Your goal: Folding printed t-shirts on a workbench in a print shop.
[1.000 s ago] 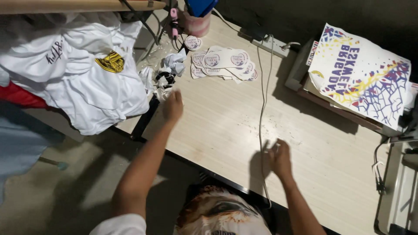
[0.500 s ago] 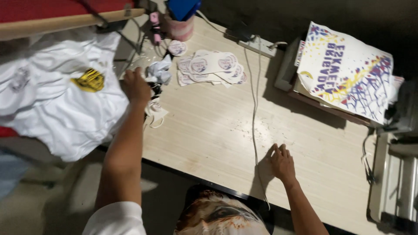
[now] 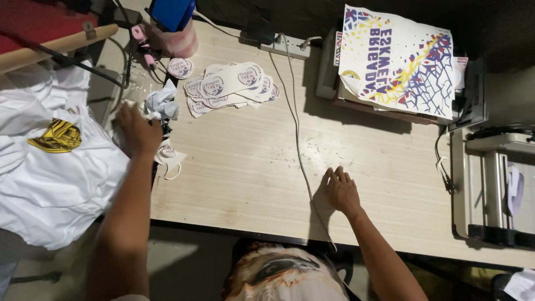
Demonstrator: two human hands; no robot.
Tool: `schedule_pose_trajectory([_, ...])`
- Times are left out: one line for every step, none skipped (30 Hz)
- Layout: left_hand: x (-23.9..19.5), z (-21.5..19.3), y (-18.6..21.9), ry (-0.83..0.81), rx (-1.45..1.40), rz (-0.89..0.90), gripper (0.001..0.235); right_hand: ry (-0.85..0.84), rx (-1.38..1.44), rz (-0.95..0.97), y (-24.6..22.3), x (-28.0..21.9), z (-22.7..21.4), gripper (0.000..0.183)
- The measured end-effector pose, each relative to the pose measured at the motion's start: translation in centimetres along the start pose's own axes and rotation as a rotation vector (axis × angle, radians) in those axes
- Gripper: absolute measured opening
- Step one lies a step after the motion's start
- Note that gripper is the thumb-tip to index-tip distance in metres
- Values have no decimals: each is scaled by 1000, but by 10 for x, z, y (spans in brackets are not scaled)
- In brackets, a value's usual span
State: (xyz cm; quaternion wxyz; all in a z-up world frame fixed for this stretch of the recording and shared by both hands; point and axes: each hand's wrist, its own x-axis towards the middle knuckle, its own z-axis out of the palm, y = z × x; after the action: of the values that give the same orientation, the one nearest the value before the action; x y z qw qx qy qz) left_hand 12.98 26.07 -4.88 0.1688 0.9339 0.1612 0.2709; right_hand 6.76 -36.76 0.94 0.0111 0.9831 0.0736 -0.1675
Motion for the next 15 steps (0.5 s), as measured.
schedule_pose_trajectory([-3, -10, 19, 4, 2, -2, 65, 3, 0, -4, 3, 2, 2, 64])
schedule_pose_trajectory([-7, -21, 38, -38, -60, 7, 57, -2, -22, -24, 6, 4, 5, 71])
schedule_pose_trajectory([-12, -32, 57, -81, -121, 14, 50, -8, -44, -44, 8, 5, 8, 78])
schedule_pose_trajectory([-19, -33, 68, -78, -118, 12, 50, -7, -44, -49, 8, 6, 7, 78])
schedule_pose_trajectory([-28, -33, 80, -112, -214, 17, 34, -17, -41, -55, 8, 6, 6, 79])
schedule_pose_trajectory([-36, -34, 93, -147, -309, 22, 18, -26, -39, -61, 8, 7, 6, 79])
schedule_pose_trajectory([-52, -31, 107, -143, -304, 20, 18, -25, -37, -67, 10, 7, 7, 79])
schedule_pose_trajectory([-67, -28, 123, -140, -396, 31, 14, -17, -34, -81, 12, 8, 8, 77])
schedule_pose_trajectory([-81, -25, 138, -136, -488, 44, 11, -6, -30, -95, 13, 9, 8, 74])
schedule_pose_trajectory([-98, -18, 150, -131, -481, 44, 11, -3, -27, -102, 9, 9, 2, 74])
schedule_pose_trajectory([-118, -10, 164, -219, -579, 6, 11, -30, 4, -88, 8, 6, -3, 71])
schedule_pose_trajectory([-138, -2, 178, -306, -676, -31, 11, -57, 36, -73, 7, 3, -7, 68])
schedule_pose_trajectory([-158, -4, 195, -304, -674, -31, 11, -55, 36, -76, 9, 1, -5, 68])
schedule_pose_trajectory([-177, -5, 212, -376, -682, -25, 11, 18, 32, -115, 11, -1, -3, 67])
schedule_pose_trajectory([-195, -7, 229, -445, -686, -18, 11, 93, 30, -158, 13, -1, -1, 66])
